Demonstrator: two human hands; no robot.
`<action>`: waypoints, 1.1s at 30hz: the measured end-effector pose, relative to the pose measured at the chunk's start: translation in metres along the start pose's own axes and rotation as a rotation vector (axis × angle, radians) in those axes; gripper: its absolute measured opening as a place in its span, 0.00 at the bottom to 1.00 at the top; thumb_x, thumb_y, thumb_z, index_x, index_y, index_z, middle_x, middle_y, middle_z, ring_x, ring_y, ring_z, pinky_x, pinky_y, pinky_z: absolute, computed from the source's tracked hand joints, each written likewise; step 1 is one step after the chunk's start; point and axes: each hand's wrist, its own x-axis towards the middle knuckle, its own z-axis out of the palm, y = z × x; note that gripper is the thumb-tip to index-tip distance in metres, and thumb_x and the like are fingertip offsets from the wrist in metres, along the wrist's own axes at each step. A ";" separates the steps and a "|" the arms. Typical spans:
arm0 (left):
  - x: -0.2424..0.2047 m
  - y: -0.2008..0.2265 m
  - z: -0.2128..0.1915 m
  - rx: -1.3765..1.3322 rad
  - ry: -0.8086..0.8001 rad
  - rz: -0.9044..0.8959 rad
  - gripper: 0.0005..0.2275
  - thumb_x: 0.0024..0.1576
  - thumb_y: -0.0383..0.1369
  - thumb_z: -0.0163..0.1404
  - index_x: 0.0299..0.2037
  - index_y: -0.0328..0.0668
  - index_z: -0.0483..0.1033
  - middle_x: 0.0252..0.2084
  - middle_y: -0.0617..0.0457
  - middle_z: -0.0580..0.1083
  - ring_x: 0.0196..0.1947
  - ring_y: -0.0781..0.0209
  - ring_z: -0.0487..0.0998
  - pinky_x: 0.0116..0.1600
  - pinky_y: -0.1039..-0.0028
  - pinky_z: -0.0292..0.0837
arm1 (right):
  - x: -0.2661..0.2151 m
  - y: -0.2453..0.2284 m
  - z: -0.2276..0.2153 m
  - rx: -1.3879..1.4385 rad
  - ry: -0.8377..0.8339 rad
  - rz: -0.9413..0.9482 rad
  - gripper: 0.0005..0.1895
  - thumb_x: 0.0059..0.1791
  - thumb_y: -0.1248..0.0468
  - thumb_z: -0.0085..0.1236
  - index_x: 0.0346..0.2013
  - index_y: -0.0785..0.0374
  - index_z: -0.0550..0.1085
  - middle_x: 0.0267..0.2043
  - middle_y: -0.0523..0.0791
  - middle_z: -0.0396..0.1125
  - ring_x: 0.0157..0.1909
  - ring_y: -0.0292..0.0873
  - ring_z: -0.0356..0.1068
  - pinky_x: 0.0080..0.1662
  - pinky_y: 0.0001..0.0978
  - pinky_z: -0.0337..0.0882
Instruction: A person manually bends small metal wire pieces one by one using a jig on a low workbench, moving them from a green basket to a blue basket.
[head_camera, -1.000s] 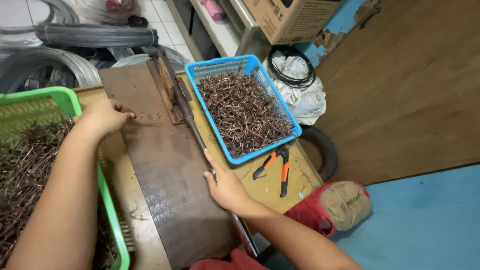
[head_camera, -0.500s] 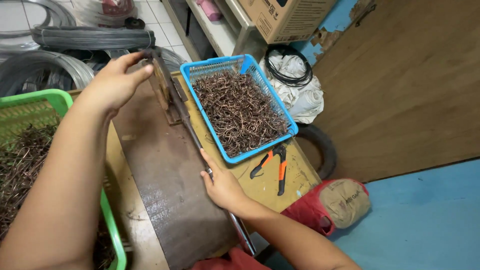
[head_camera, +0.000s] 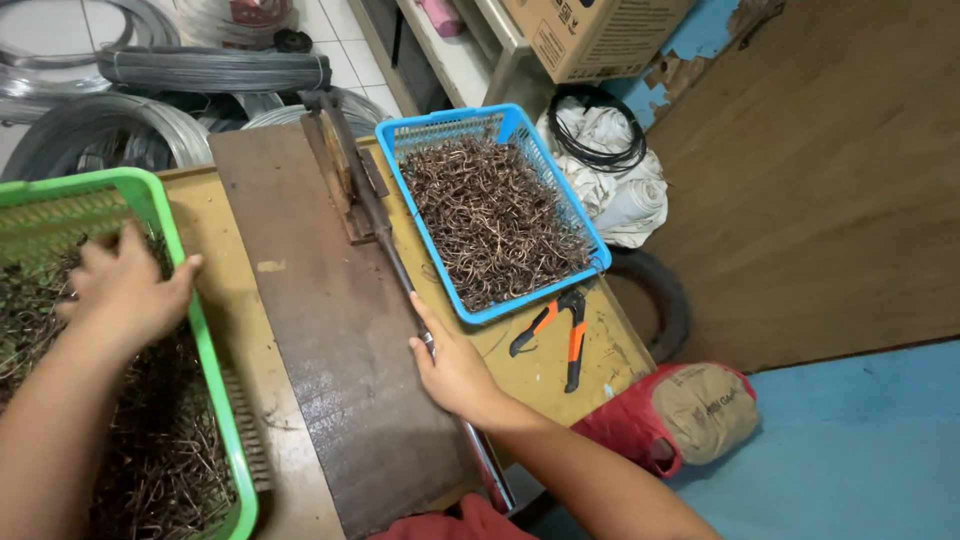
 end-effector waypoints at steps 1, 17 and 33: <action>0.005 -0.012 0.008 -0.002 0.000 -0.004 0.41 0.64 0.57 0.43 0.83 0.48 0.43 0.81 0.26 0.47 0.78 0.22 0.50 0.74 0.26 0.45 | 0.000 -0.001 -0.001 -0.002 -0.004 -0.002 0.36 0.60 0.55 0.43 0.84 0.36 0.50 0.27 0.54 0.69 0.26 0.54 0.63 0.35 0.47 0.64; 0.031 -0.080 0.069 0.226 0.034 0.022 0.26 0.66 0.49 0.47 0.64 0.36 0.78 0.65 0.31 0.74 0.65 0.26 0.71 0.62 0.36 0.71 | 0.000 0.001 0.002 0.001 0.020 0.018 0.36 0.59 0.55 0.45 0.83 0.34 0.52 0.35 0.55 0.73 0.26 0.56 0.66 0.36 0.47 0.65; 0.039 -0.106 0.020 0.048 0.056 0.023 0.22 0.67 0.52 0.59 0.64 0.47 0.84 0.54 0.35 0.86 0.45 0.35 0.87 0.43 0.51 0.79 | -0.001 -0.003 -0.001 0.022 0.019 0.009 0.36 0.59 0.55 0.45 0.83 0.36 0.52 0.54 0.50 0.77 0.23 0.49 0.62 0.33 0.41 0.62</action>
